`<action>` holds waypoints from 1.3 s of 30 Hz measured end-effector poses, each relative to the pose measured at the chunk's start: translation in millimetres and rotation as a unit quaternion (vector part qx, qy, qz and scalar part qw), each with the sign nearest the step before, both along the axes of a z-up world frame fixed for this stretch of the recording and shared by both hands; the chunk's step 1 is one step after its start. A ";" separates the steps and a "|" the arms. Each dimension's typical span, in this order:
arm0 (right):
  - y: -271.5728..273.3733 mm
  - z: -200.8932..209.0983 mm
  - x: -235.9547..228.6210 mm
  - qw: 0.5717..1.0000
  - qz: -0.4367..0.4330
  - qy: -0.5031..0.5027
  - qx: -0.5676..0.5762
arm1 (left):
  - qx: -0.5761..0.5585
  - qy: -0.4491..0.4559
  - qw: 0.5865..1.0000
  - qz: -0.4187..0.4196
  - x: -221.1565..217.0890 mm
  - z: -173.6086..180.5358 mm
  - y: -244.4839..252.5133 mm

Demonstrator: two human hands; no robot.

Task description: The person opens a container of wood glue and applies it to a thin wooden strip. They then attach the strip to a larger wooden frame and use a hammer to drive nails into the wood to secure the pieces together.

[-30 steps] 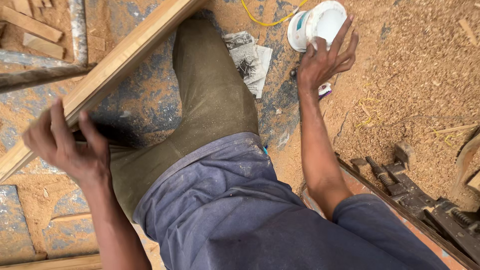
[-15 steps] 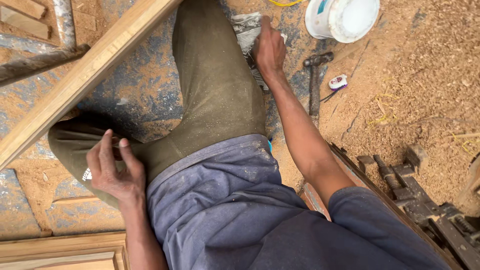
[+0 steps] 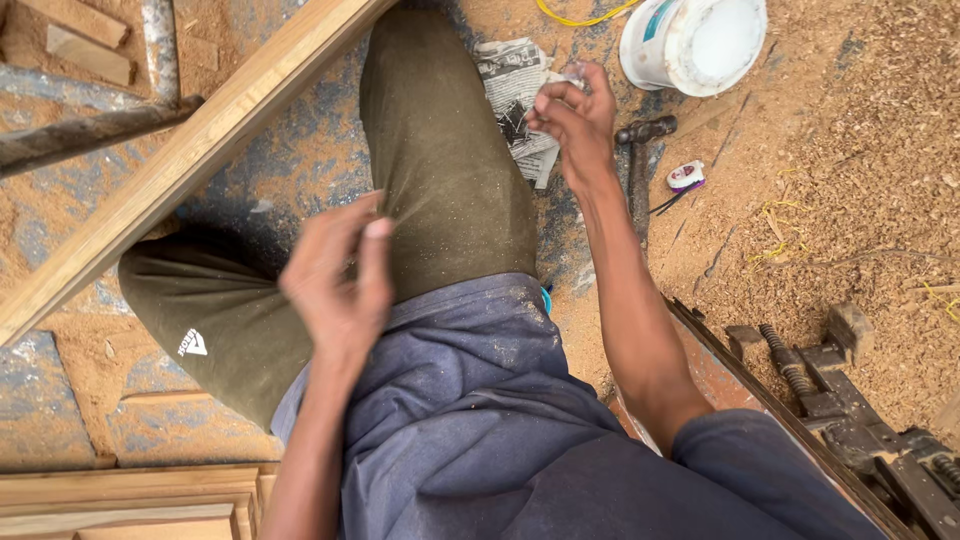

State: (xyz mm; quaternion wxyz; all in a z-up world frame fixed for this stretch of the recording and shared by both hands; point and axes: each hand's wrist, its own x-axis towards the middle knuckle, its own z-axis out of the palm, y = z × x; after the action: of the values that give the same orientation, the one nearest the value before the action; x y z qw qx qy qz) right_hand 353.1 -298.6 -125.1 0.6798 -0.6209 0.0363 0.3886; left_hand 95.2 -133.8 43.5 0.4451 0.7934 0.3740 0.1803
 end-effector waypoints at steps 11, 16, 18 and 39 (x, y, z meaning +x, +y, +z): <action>0.4 107.4 -39.6 0.973 0.042 -0.092 0.206 | -0.037 -0.024 0.984 -0.171 105.1 -3.5 -33.1; -17.6 77.9 -36.9 0.981 0.078 -0.154 0.084 | -0.052 -0.053 0.987 -0.143 104.6 -14.5 -20.4; -40.7 50.4 -28.9 0.954 0.102 -0.263 -0.099 | -0.009 -0.113 0.987 -0.117 109.1 -24.8 -5.0; -190.1 -17.5 -72.8 0.751 0.085 -0.403 -0.516 | 0.278 -0.236 0.931 -0.014 193.8 -145.4 93.3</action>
State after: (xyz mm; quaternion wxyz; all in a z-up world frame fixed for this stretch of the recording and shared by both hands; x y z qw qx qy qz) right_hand 280.3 -488.7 -142.6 0.1720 -0.9768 -0.0992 0.0804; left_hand 289.0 -40.6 -101.9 0.2851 0.8251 0.1818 0.4527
